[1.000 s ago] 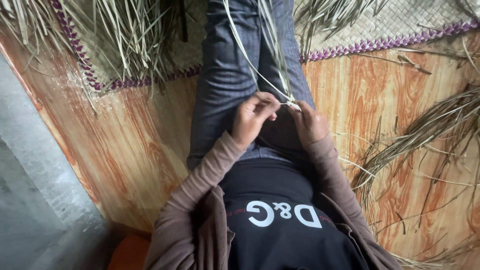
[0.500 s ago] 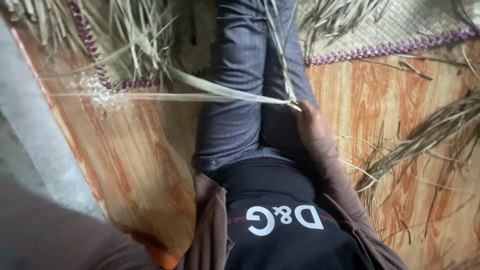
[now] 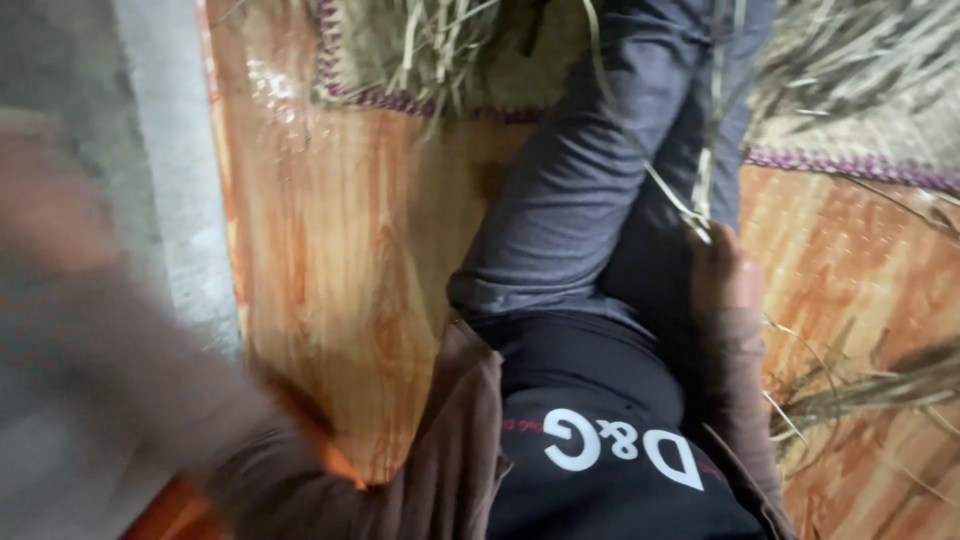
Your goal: Weaving long, thin strips of dried plant material together to create a mat or similar item.
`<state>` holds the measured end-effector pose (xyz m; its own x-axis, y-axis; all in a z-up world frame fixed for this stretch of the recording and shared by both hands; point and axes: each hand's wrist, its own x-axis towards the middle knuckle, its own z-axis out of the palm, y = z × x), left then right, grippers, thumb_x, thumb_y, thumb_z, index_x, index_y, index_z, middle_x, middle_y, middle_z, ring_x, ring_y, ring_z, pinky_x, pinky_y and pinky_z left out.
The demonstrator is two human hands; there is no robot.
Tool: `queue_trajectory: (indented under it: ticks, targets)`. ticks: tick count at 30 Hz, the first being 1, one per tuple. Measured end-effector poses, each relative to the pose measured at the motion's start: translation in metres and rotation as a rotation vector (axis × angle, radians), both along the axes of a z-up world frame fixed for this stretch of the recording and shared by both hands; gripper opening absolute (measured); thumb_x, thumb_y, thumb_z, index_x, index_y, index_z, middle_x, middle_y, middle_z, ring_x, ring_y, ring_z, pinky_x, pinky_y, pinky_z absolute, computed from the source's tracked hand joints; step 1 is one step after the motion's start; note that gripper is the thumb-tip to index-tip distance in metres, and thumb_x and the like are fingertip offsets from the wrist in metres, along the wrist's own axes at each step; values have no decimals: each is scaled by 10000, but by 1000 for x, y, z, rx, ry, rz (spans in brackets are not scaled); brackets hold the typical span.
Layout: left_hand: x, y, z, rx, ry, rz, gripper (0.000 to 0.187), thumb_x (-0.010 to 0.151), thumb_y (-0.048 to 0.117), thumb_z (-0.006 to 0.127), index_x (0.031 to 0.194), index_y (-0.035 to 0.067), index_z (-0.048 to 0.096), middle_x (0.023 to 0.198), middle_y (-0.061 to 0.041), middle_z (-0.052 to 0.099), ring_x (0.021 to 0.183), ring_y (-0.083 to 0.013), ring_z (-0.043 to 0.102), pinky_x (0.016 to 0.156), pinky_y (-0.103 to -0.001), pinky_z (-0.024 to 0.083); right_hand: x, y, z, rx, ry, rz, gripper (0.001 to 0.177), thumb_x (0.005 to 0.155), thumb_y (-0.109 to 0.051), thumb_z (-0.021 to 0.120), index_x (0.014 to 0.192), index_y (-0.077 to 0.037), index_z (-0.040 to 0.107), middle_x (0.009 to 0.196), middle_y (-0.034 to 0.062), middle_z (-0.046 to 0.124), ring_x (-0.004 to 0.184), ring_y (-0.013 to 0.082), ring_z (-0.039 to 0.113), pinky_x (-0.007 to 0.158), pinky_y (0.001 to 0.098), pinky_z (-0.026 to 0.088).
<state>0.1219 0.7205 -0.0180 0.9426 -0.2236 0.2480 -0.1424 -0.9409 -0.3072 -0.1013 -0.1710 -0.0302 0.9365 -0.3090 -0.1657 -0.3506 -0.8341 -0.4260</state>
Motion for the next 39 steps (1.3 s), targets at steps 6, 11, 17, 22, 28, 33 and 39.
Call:
queue_trajectory:
  ticks: [6, 11, 17, 22, 28, 33, 39]
  targets:
    - [-102, -348, -243, -626, 731, 598, 135, 851, 109, 628, 952, 28, 666, 815, -190, 685, 703, -338, 661, 630, -459, 551, 7, 10, 31, 61, -57, 57, 185, 1074, -119, 732, 1185, 28, 713, 874, 242, 710, 686, 412, 646, 597, 483, 488]
    - [-119, -459, -161, -410, 785, 320, 183, 821, -38, 577, 889, 24, 736, 838, -220, 741, 744, -414, 728, 659, -506, 588, 10, 12, 37, 33, 3, 46, 208, 1078, -147, 748, 1182, 32, 727, 824, 213, 703, 654, 367, 648, 596, 457, 508]
    - [-123, -474, -175, -465, 777, 297, 152, 877, -26, 599, 847, -10, 746, 849, -241, 716, 791, -385, 704, 660, -477, 585, -1, 2, 13, 45, -48, 17, 352, 942, -163, 855, 1234, -17, 722, 990, 212, 726, 875, 394, 689, 751, 486, 544]
    - [-98, -509, -61, -652, 919, 417, 110, 960, 89, 646, 997, 37, 737, 914, -193, 760, 970, -346, 752, 788, -443, 622, -6, 1, 15, 120, -214, -25, 561, 785, -83, 911, 1305, -38, 706, 1021, 233, 689, 942, 472, 680, 812, 534, 567]
    - [-91, -602, 65, -983, 578, -141, 36, 1006, 211, 704, 981, 190, 717, 915, 2, 675, 905, -254, 710, 764, -392, 578, -5, 9, 29, 223, -400, -69, 473, 824, -176, 935, 1238, -120, 714, 1075, 88, 647, 940, 286, 666, 823, 398, 567]
    - [-115, -681, 35, -1301, 704, -428, 60, 963, 137, 724, 1021, 128, 736, 936, -23, 692, 957, -265, 722, 779, -335, 601, -5, 17, 16, 113, -520, 1, 254, 840, -122, 901, 1063, -157, 783, 1009, 94, 650, 871, 317, 635, 786, 416, 535]
    - [-128, -706, 15, -1445, 921, -311, 191, 1058, 95, 492, 1170, 43, 638, 964, -146, 615, 755, -258, 735, 572, -325, 652, -3, 26, 10, 50, -528, 35, 267, 845, -221, 898, 1087, -202, 786, 967, 41, 628, 825, 267, 590, 759, 395, 492]
